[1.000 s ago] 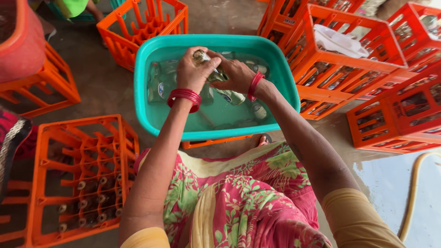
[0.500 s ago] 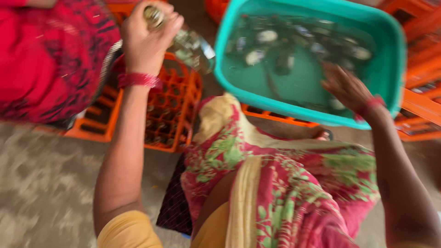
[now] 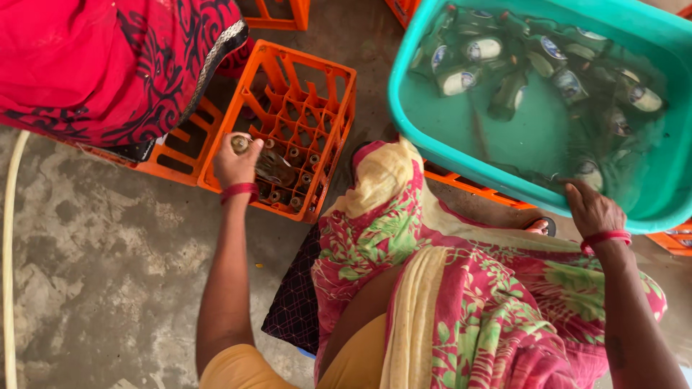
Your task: The person washes glass bottles by hand in a turquoise basin filled with water. They repeatedly submerge, rinse, and agitate each bottle, then place the cleaned bottles into nearby orange crates.
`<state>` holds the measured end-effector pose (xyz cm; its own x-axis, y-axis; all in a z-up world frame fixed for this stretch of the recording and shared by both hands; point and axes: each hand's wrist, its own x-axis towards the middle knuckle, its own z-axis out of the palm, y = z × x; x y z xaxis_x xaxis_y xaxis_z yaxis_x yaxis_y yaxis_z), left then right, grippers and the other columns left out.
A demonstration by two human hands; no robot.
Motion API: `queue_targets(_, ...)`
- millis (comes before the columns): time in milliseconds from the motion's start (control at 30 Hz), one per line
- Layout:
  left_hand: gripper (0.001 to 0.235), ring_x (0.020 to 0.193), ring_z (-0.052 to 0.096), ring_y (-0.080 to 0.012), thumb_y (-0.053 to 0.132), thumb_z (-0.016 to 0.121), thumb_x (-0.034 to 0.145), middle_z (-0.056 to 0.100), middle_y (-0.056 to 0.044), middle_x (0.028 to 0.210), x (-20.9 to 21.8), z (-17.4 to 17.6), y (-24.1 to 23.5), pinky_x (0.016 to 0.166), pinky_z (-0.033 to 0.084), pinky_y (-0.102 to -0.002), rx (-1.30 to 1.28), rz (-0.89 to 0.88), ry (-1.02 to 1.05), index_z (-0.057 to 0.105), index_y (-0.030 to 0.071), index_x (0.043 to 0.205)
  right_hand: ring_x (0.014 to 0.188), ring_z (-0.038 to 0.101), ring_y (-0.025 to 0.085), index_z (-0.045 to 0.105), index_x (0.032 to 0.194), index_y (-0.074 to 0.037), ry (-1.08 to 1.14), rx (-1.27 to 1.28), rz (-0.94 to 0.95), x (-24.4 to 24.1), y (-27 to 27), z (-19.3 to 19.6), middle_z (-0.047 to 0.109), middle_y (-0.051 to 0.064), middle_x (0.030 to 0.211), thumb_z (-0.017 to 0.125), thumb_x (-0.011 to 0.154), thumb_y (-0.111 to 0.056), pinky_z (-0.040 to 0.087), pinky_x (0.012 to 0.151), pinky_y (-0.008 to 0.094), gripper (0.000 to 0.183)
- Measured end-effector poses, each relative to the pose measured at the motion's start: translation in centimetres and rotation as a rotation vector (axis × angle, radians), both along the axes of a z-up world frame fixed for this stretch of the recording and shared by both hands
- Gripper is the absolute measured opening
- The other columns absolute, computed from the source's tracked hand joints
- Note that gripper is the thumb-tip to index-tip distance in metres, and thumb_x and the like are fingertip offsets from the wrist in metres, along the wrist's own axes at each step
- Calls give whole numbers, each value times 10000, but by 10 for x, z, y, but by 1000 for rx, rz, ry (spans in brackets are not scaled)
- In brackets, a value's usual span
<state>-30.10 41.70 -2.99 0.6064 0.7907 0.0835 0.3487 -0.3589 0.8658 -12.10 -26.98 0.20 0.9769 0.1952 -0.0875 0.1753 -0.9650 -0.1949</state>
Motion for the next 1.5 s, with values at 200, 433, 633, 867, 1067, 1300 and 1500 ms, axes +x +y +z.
queue_targets(200, 294, 869, 739, -174, 202, 884, 870, 773, -71, 985, -3, -48, 5, 762, 589, -351, 116, -29, -151, 709, 64, 1061, 840, 674, 399, 707, 1328, -256, -71, -16, -10, -6, 5, -5, 696, 163, 868, 375, 1183, -410, 524, 766, 521, 394)
queue_targets(433, 264, 795, 601, -227, 168, 820, 946, 695, -106, 1025, 69, -104, -6, 696, 540, -395, -363, 9, -354, 684, 83, 1155, 826, 682, 363, 716, 1258, -223, -118, -10, 22, -6, 8, -10, 707, 130, 879, 352, 1173, -336, 520, 784, 510, 391)
queue_targets(633, 299, 956, 673, -234, 211, 820, 926, 709, -57, 1098, 121, -170, -35, 830, 555, -416, -110, -87, -274, 656, 91, 1146, 895, 705, 327, 704, 1219, -212, -131, -7, 33, -9, 6, -11, 740, 99, 954, 373, 1141, -322, 533, 803, 484, 357)
queue_targets(867, 371, 872, 669, -264, 155, 856, 827, 701, -117, 962, 127, -227, -46, 792, 543, -409, -36, -197, -28, 683, 131, 1155, 1063, 678, 277, 680, 1150, -142, -203, -96, 82, -7, 0, -19, 721, 49, 1196, 449, 1073, -288, 519, 854, 443, 284)
queue_targets(1067, 278, 841, 693, -307, 133, 812, 881, 723, -154, 936, 154, -214, -30, 770, 559, -444, 239, -359, 560, 713, 135, 1141, 987, 685, 270, 686, 1075, -128, -161, -153, 30, -5, 15, -7, 735, 39, 1088, 481, 1004, -279, 494, 766, 461, 264)
queue_targets(1300, 207, 951, 718, -235, 46, 663, 975, 733, -111, 1050, 194, -166, -81, 876, 590, -368, -63, -93, 428, 695, 99, 1173, 939, 682, 275, 676, 1036, -118, -157, -58, -24, -5, 25, 3, 730, 56, 1022, 490, 1001, -316, 497, 738, 462, 273)
queue_targets(1500, 225, 1045, 739, -173, -28, 535, 1056, 741, -74, 1148, 233, -33, -124, 968, 617, -303, -183, -303, -581, 679, 68, 1200, 896, 678, 284, 682, 1031, -150, -105, -40, -74, 0, 30, 16, 727, 54, 927, 484, 992, -315, 498, 711, 479, 260)
